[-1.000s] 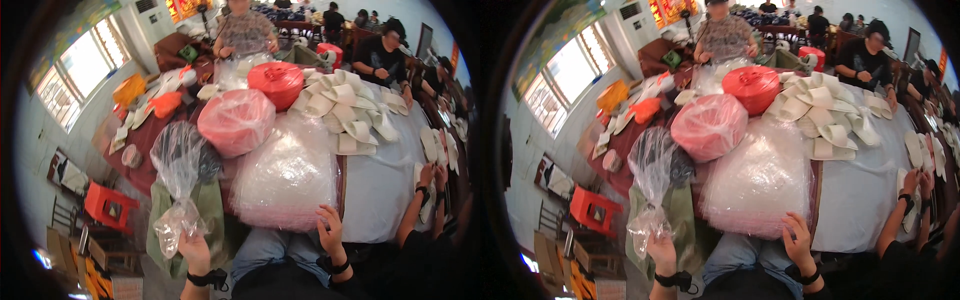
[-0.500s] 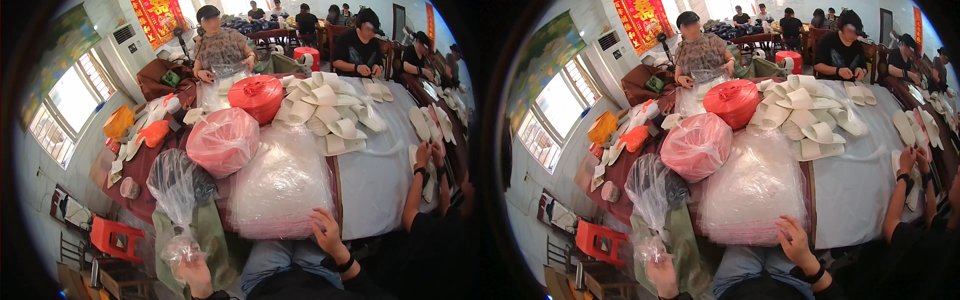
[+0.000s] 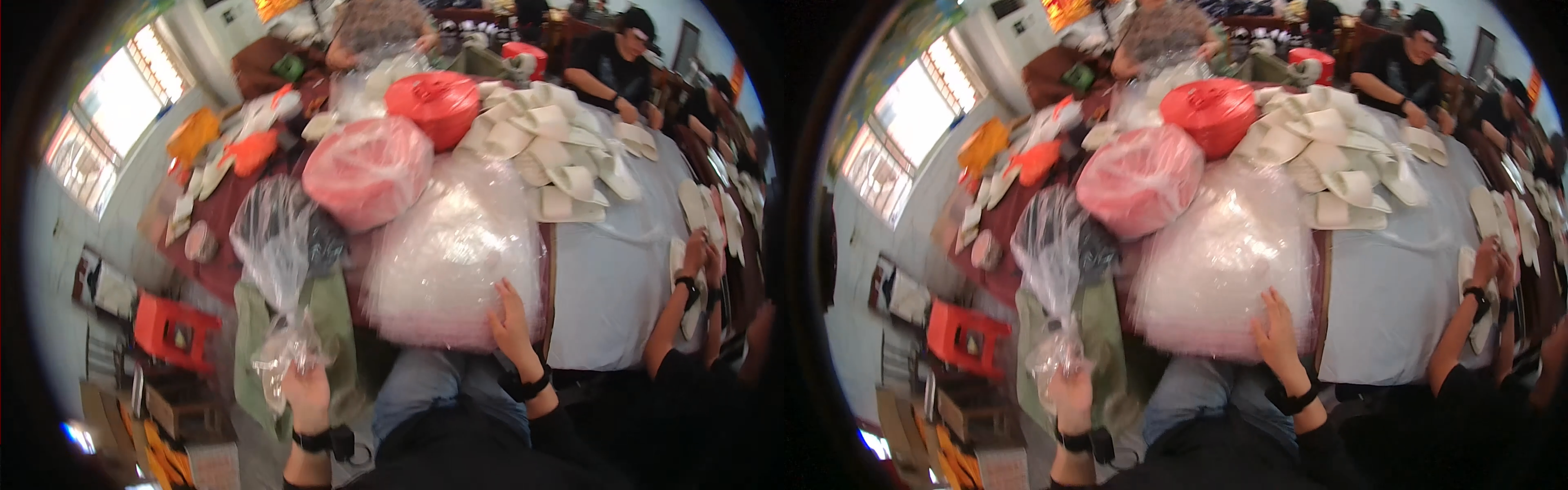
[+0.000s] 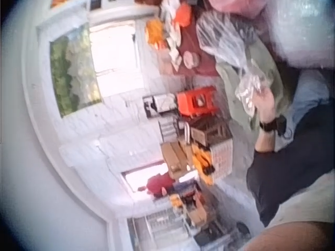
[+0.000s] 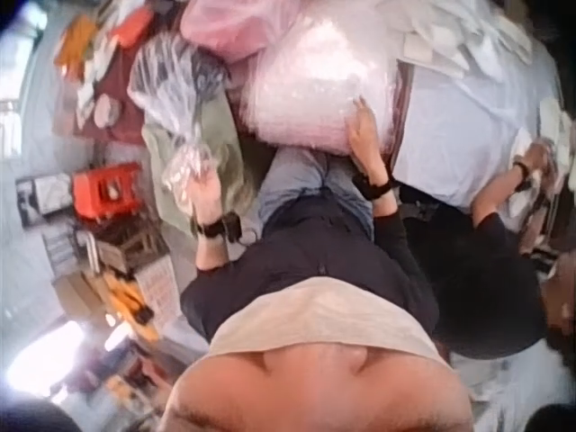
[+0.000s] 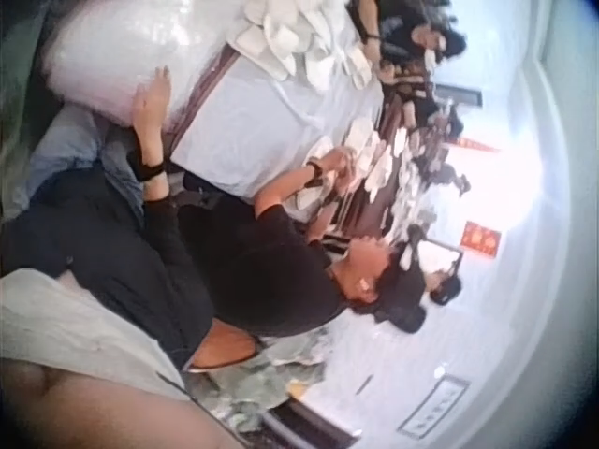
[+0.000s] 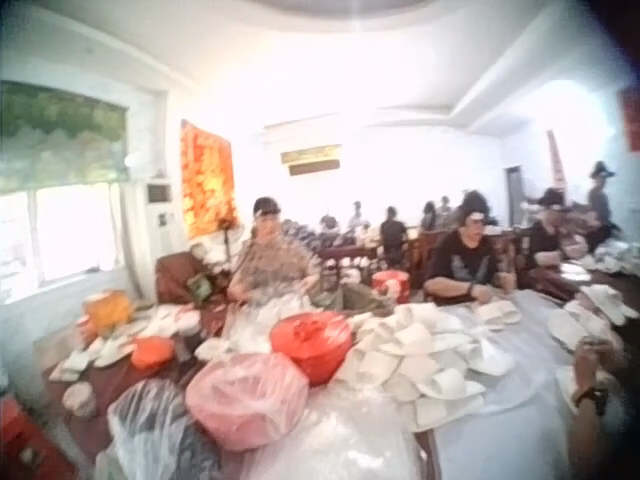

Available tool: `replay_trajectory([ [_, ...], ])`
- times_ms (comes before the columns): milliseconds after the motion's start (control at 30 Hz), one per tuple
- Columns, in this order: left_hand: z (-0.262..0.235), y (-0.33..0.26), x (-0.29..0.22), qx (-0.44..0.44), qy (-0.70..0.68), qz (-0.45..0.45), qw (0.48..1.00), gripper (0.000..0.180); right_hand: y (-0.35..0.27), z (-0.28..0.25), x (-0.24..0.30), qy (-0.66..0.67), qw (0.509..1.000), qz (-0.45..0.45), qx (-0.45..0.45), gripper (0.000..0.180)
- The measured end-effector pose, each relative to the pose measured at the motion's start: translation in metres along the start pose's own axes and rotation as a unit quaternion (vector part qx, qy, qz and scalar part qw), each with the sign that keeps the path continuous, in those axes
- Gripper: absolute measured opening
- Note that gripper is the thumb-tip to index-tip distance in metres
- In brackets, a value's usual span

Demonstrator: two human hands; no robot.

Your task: Packing slippers into large plastic bags for storage or shipping.

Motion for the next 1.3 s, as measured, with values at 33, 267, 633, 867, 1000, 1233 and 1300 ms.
replay_trajectory([
  [33, 0.004, -0.001, 0.008, -0.015, 0.007, -0.022, 1.000, 0.019, -0.003, 0.008, -0.010, -0.025, 1.000, -0.003, -0.009, 0.047],
  [267, -0.033, 0.003, 0.027, -0.010, -0.101, -0.132, 0.986, 0.026, -0.004, 0.020, -0.011, -0.078, 0.996, -0.030, 0.009, 0.046],
  [633, -0.113, 0.083, -0.006, -0.034, 0.162, -0.176, 0.970, 0.026, -0.009, 0.022, -0.011, -0.082, 0.996, -0.034, 0.002, 0.044],
  [867, -0.160, 0.122, 0.000, -0.147, 0.130, -0.124, 0.973, 0.025, -0.007, 0.013, -0.015, -0.107, 0.994, -0.025, -0.023, 0.045],
  [1000, -0.208, 0.137, -0.027, 0.053, 0.470, 0.062, 0.879, 0.018, -0.008, 0.019, -0.016, -0.102, 0.994, -0.026, -0.015, 0.048],
  [1233, -0.223, 0.141, -0.038, -0.345, 0.368, 0.002, 0.863, 0.064, -0.011, 0.024, -0.011, -0.108, 0.993, -0.027, -0.031, 0.049],
  [1300, -0.125, 0.112, 0.007, -0.282, 0.394, 0.153, 0.861, 0.067, -0.015, 0.014, -0.022, -0.141, 0.990, -0.016, -0.025, 0.050],
])
Point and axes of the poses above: each hand's wrist, its own y-axis towards the middle knuckle, its own z-axis out of the palm, x = y × z, the point moved 1 cm from there along y, towards the middle knuckle, and after that the axes turned 2 degrees about y, right-handed, at the moved point
